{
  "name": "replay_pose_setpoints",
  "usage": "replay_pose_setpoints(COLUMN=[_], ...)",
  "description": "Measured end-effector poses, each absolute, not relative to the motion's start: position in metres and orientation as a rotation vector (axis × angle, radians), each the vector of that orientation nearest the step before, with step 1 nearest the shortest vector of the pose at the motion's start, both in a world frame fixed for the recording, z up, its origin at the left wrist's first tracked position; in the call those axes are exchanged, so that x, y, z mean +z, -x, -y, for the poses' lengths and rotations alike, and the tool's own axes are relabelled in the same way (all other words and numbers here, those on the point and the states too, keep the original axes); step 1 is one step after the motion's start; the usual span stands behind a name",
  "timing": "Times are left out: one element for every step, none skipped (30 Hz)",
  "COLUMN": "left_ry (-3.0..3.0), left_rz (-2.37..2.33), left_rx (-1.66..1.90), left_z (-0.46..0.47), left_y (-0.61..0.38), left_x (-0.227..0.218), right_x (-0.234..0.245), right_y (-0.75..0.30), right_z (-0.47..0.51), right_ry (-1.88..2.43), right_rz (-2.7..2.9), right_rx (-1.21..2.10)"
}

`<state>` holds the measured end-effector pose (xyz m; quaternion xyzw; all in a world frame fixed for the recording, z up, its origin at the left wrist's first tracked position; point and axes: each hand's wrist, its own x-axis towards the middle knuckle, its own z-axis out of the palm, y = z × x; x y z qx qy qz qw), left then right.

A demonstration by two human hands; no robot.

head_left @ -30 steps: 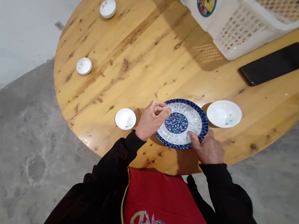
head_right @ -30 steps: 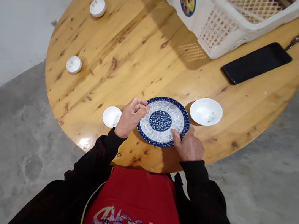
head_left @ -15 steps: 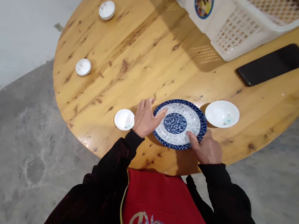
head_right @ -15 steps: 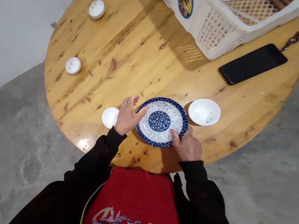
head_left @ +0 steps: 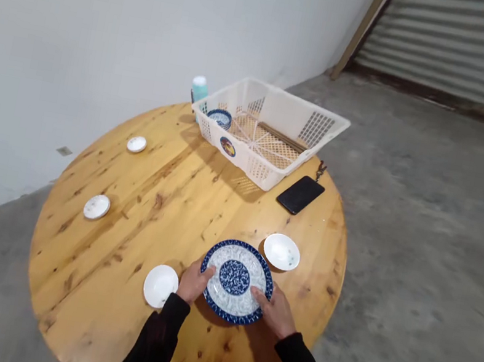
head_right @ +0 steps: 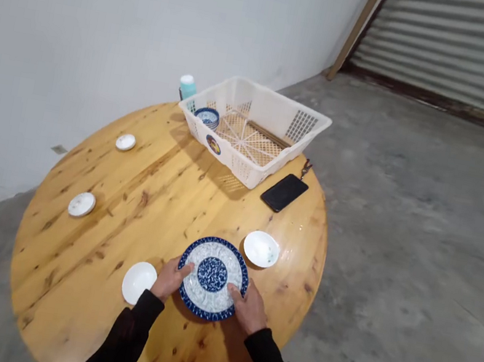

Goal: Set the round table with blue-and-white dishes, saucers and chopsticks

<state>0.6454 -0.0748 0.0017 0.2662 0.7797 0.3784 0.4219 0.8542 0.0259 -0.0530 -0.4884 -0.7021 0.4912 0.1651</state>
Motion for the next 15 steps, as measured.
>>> replay_pose_setpoints(left_ry=[-0.647,-0.629,-0.614,-0.603,-0.598,-0.596,-0.594,-0.592,-0.591,-0.59,-0.594,-0.607,-0.627,-0.65,-0.677], left_rz=[-1.926,-1.89,-1.851,-1.815,-1.783,-1.754,-1.73,-1.709,-1.69,-1.673,-1.658,-1.644,-1.633,-1.624,-1.618], left_rx=[0.994,1.04,1.081,1.112,1.133,1.145,1.147,1.146,1.141,1.137,1.136,1.141,1.15,1.162,1.17], left_z=[0.078,0.083,0.089,0.095,0.102,0.109,0.115,0.122,0.128,0.134,0.139,0.145,0.149,0.153,0.157], left_y=[-0.648,-0.652,-0.655,-0.659,-0.663,-0.666,-0.669,-0.671,-0.674,-0.676,-0.678,-0.68,-0.682,-0.683,-0.685], left_x=[0.002,0.003,0.005,0.006,0.009,0.011,0.014,0.017,0.02,0.023,0.026,0.028,0.03,0.032,0.033], right_x=[-0.053,-0.051,-0.05,-0.048,-0.045,-0.042,-0.038,-0.034,-0.031,-0.027,-0.023,-0.02,-0.016,-0.013,-0.009], right_y=[-0.856,-0.859,-0.862,-0.866,-0.87,-0.873,-0.877,-0.881,-0.884,-0.888,-0.891,-0.894,-0.898,-0.9,-0.903], right_z=[-0.022,-0.017,-0.012,-0.006,0.0,0.007,0.014,0.02,0.026,0.033,0.039,0.044,0.05,0.055,0.061], right_ry=[1.385,1.382,1.382,1.383,1.386,1.386,1.382,1.373,1.362,1.352,1.342,1.335,1.33,1.326,1.322], right_rz=[1.963,1.926,1.898,1.881,1.871,1.866,1.862,1.857,1.85,1.841,1.832,1.821,1.81,1.795,1.772], right_rx=[1.422,1.448,1.47,1.483,1.49,1.497,1.506,1.518,1.529,1.54,1.549,1.556,1.563,1.572,1.585])
